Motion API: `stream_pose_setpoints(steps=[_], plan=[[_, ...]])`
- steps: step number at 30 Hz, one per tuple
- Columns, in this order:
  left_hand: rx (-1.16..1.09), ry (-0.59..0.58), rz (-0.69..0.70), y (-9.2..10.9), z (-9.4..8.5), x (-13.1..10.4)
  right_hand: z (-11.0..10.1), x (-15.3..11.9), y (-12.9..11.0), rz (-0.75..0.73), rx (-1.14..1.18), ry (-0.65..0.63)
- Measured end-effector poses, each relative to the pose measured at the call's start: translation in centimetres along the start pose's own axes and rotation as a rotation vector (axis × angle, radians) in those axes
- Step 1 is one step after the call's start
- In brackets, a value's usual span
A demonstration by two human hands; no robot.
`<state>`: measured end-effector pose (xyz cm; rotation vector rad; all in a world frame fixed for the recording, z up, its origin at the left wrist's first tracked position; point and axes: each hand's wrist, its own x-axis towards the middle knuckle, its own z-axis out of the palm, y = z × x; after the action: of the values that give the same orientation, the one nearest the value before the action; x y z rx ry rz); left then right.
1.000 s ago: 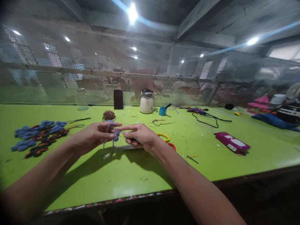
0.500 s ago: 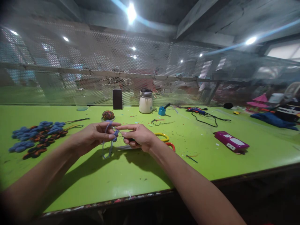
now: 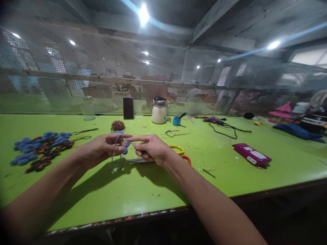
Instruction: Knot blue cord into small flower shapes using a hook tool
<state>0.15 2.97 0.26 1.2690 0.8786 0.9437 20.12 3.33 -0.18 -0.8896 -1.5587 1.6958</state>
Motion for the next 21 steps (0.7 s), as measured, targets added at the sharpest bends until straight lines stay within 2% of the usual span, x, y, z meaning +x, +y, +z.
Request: stream_pose_setpoints(steps=[6,11,16,21], plan=[[0.022,-0.008,-0.03,0.6,0.0,-0.3,-0.3,0.0,0.0,-0.159,-0.218,0.01],[0.074,-0.064,-0.034,0.7,-0.2,-0.5,-1.1,-0.3,-0.2,-0.279,-0.502,-0.057],[0.155,-0.138,-0.063,0.6,-0.4,-0.4,-1.5,-1.1,-1.3,-0.289,-0.809,-0.097],[0.224,-0.155,-0.087,0.7,0.0,-0.5,-1.6,-1.6,-2.1,-0.28,-1.02,-0.143]])
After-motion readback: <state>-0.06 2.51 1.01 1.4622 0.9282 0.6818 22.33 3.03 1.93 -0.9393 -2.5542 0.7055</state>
